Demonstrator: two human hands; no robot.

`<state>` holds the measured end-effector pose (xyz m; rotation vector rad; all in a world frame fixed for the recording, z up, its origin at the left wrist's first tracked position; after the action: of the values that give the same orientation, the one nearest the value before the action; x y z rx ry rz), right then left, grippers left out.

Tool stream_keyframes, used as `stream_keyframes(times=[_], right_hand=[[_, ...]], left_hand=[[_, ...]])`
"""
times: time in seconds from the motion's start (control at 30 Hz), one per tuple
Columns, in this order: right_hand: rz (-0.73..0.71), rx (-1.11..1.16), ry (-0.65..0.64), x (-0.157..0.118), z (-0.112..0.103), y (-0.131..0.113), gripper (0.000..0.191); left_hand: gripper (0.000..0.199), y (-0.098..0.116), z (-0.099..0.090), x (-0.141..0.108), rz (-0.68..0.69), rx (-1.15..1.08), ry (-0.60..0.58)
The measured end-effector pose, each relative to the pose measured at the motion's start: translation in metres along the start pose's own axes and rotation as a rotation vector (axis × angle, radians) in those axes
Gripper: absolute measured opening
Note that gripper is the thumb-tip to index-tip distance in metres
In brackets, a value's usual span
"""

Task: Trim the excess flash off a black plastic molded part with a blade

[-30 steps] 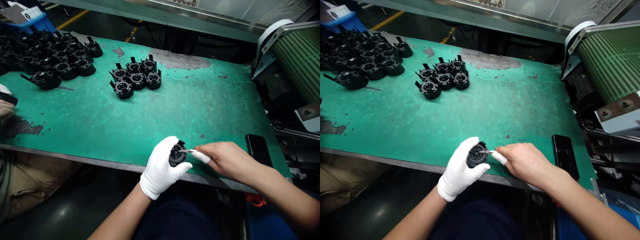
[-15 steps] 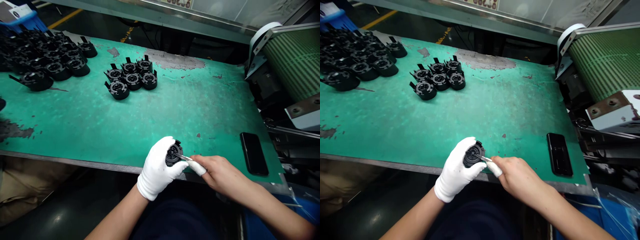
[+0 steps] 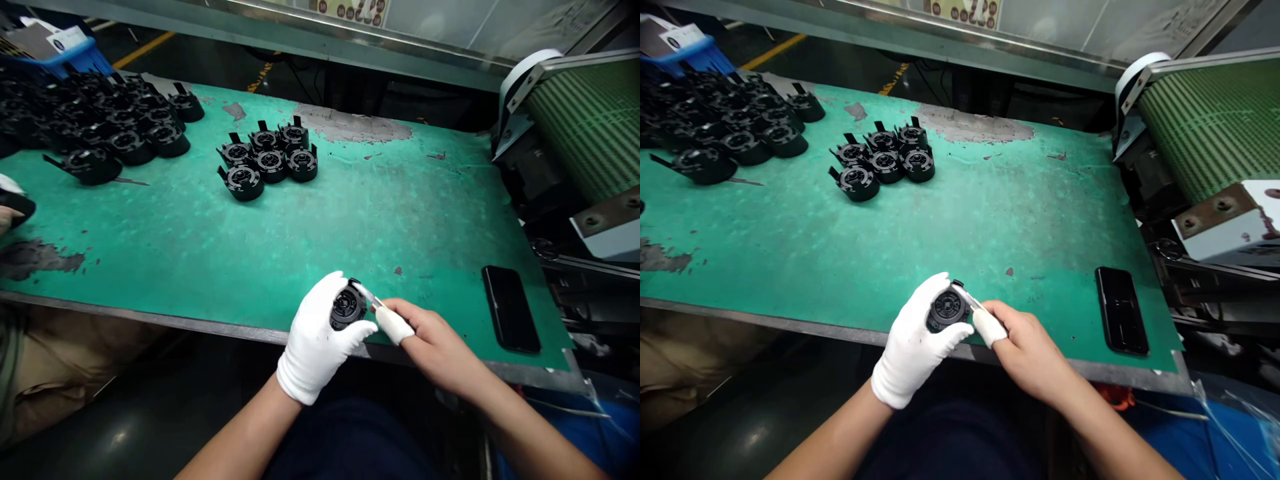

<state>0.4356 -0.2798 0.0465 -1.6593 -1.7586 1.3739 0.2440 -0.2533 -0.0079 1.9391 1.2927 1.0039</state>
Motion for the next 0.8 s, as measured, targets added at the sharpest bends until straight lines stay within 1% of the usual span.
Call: stream_keyframes(times=[0.1,0.17,0.23,0.27,0.3,0.4,0.43,0.47,0.57,0.63,0.7,0.8], right_hand=[[-0.007,0.127,0.155,0.008,0.017,0.001,0.038],[0.046,0.104,0.250,0.019,0.020,0.006,0.037],[0.072,0.022,0.297,0.029,0.010,0.010,0.035],[0.044,-0.027,0.284,0.033,0.003,0.012,0.035],[-0.004,-0.076,0.263,0.034,-0.006,0.013,0.036],[-0.153,-0.239,0.200,0.025,-0.031,0.015,0.044],[-0.181,-0.301,0.169,0.019,-0.036,0.016,0.044],[-0.196,-0.367,0.136,0.013,-0.039,0.017,0.042],[-0.175,-0.559,0.035,-0.002,-0.039,0.023,0.036],[-0.149,-0.654,0.013,-0.005,-0.037,0.027,0.036],[-0.143,-0.697,-0.001,-0.005,-0.036,0.028,0.037],[-0.163,-0.688,0.001,-0.004,-0.037,0.027,0.036]], left_hand=[[0.067,0.017,0.002,-0.022,-0.146,0.034,0.037],[0.073,0.030,0.003,-0.041,-0.169,0.085,-0.020],[0.079,0.040,0.003,-0.056,-0.123,0.118,-0.109],[0.081,0.043,0.003,-0.061,-0.102,0.124,-0.135],[0.081,0.045,0.002,-0.063,-0.092,0.131,-0.133],[0.079,0.042,-0.003,-0.053,-0.107,0.144,-0.016],[0.081,0.038,-0.003,-0.046,-0.107,0.133,0.015],[0.084,0.035,-0.004,-0.038,-0.104,0.112,0.020],[0.095,0.021,-0.001,-0.017,-0.081,0.025,-0.077],[0.096,0.014,0.002,-0.008,-0.079,0.000,-0.133],[0.093,0.009,0.004,-0.004,-0.085,0.008,-0.145],[0.090,0.007,0.007,-0.003,-0.083,0.037,-0.133]])
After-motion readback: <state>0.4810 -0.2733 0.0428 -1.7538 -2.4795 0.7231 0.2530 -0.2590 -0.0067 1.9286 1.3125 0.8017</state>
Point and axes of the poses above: each hand's wrist, its own x-axis towards the middle knuckle, its own z-axis out of the palm, y = z × x, the point moved 1 cm from there along x, towards the middle knuckle
